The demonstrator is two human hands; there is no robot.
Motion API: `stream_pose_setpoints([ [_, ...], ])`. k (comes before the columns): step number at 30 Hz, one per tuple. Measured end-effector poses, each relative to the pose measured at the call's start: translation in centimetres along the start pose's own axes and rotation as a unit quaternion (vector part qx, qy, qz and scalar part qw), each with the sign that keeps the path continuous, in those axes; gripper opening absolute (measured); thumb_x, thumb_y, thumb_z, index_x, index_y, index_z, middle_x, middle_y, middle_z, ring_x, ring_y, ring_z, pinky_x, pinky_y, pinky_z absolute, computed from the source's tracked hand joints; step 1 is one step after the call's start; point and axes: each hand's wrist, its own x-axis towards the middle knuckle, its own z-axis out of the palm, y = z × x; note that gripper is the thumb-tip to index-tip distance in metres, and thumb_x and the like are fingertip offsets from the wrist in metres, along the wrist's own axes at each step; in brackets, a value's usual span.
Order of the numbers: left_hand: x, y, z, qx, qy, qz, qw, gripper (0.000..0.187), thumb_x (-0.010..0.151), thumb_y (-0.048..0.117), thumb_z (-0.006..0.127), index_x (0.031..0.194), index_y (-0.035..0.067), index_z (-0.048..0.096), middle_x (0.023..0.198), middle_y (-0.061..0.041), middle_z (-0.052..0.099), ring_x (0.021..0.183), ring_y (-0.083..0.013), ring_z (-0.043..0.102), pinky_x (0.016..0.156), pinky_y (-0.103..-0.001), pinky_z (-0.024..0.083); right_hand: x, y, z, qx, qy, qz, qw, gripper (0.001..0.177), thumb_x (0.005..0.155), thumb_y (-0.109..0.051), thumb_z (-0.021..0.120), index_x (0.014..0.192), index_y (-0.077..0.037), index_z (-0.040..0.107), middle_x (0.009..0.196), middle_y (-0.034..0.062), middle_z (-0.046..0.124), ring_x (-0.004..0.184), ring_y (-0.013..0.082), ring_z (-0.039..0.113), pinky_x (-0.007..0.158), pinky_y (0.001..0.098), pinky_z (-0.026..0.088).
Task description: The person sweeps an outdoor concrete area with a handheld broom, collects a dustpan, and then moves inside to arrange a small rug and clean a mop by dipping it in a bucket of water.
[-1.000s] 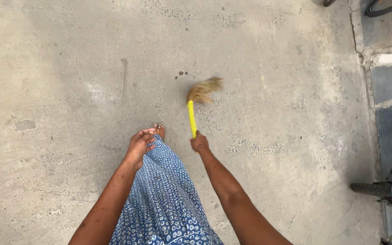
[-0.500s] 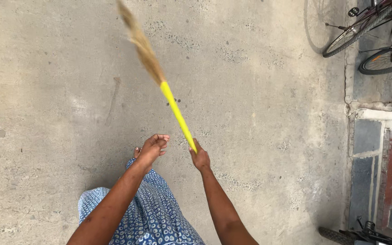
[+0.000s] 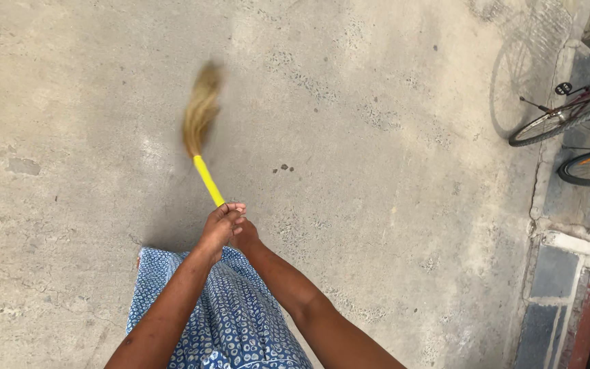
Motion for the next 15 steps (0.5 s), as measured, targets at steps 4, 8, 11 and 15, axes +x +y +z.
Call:
stream_pose_setpoints([
  [4,-0.4,1.6,-2.3,-0.018,0.015,0.009,1.0,0.027,0.099,0.023,0.057,0.122,0.011,0.066,0.122,-0.001,0.07,0.103,-0.0108,0.06,0.09,-0.032,0.051,1.8,-5.0,-1.6,-0.03,-0.023,-0.098,0.994,0.053,0.096,-0.033,0.062,0.145,-0.019,0.048,0.121,0.0224,0.07,0.112,0.0407,0.066,0.096,0.0491,0.053],
  [8,-0.8,4.7,-5.3,-0.057,0.005,0.019,0.998,0.028,0.1,0.024,0.058,0.123,0.01,0.066,0.121,-0.004,0.071,0.108,-0.013,0.062,0.092,-0.034,0.05,-0.4,-3.7,-8.2,0.014,0.069,-0.098,0.993,0.055,0.098,-0.037,0.061,0.15,-0.027,0.047,0.125,0.0184,0.07,0.115,0.0384,0.066,0.097,0.0481,0.053],
  [11,-1.5,7.5,-8.0,-0.063,0.011,0.044,0.997,0.029,0.099,0.025,0.057,0.123,0.013,0.066,0.124,-0.003,0.071,0.11,-0.0155,0.063,0.094,-0.035,0.052,-2.0,-1.3,-12.2,0.04,0.142,0.018,0.989,0.059,0.1,-0.04,0.06,0.155,-0.03,0.041,0.132,0.017,0.065,0.117,0.0391,0.065,0.099,0.0492,0.052],
  [15,-2.5,10.2,-12.9,-0.093,0.038,0.072,0.992,0.028,0.1,0.025,0.056,0.123,0.013,0.065,0.126,-0.003,0.07,0.112,-0.0156,0.063,0.095,-0.036,0.051,1.8,-3.7,-15.2,0.129,0.143,0.121,0.974,0.062,0.095,-0.031,0.059,0.153,-0.017,0.041,0.118,0.023,0.069,0.098,0.0432,0.075,0.086,0.0513,0.062],
])
